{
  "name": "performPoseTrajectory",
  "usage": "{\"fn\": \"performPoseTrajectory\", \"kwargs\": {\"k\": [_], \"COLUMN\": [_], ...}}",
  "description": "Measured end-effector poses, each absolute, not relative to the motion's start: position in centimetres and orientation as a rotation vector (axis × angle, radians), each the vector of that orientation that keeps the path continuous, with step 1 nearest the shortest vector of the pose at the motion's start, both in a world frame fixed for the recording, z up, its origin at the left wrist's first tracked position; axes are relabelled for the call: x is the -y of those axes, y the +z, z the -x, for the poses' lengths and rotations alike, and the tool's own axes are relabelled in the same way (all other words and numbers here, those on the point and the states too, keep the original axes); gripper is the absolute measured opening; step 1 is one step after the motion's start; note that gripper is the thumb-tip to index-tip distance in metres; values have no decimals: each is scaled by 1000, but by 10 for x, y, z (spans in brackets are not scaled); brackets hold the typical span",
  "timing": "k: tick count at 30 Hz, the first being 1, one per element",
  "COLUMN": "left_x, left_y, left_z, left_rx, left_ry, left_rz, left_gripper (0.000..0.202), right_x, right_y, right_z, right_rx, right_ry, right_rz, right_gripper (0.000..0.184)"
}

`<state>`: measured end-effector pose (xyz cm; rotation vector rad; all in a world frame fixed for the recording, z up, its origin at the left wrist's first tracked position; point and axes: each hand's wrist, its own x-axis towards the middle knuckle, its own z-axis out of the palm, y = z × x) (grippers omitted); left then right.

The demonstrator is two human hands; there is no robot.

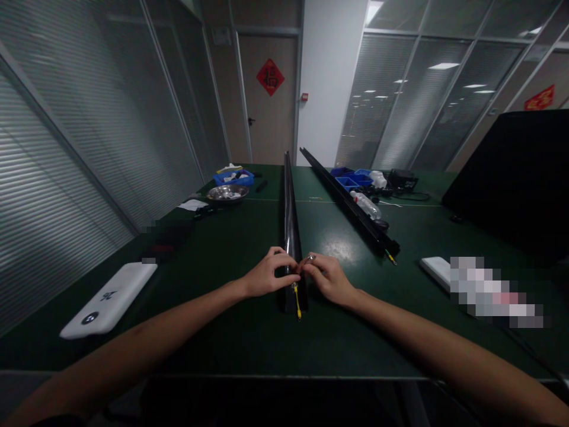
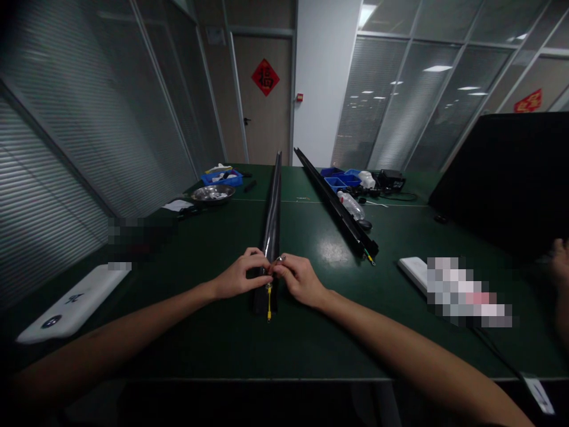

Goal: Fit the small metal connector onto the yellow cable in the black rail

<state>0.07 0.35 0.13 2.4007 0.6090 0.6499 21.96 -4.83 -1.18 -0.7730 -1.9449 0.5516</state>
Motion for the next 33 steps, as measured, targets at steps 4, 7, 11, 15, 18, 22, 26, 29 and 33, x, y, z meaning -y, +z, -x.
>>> {"fn": "performPoseTrajectory", "kwargs": {"k": [4, 7, 11, 15, 18, 22, 26, 29, 33], "left_x": [-3, -3, -2, -1, -1, -2, -4, -4, -2], "left_y": [1, 2, 2, 1, 1, 0, -2, -1, 0], "left_z": [-1, -1, -1, -2, -2, -1, -1, -1, -2], "left_rx": [-611, -606, -618, -638, -630, -591, -594, -586, -604], "left_ry": [641, 650, 633, 650, 667, 673, 643, 646, 661], "left_rz": [-2401, -2397, -2410, -2415, -2421, -2435, -2439, -2440, -2442], "left_gripper": [16, 16, 16, 15, 15, 13, 15, 16, 18], "right_x": [50, 52, 52, 49, 48, 49, 50, 49, 48], "right_y": [-10, -9, -9, -11, -11, -11, -12, -12, -12], "right_z": [-219, -218, -218, -218, -218, -218, -217, -218, -218], "right_rx": [1934, 1934, 1941, 1943, 1947, 1938, 1935, 1940, 1953], "right_ry": [553, 555, 565, 587, 594, 565, 559, 565, 577], "right_rz": [802, 822, 816, 777, 760, 805, 822, 802, 776], "right_gripper": [29, 31, 30, 31, 31, 30, 30, 31, 33]}}
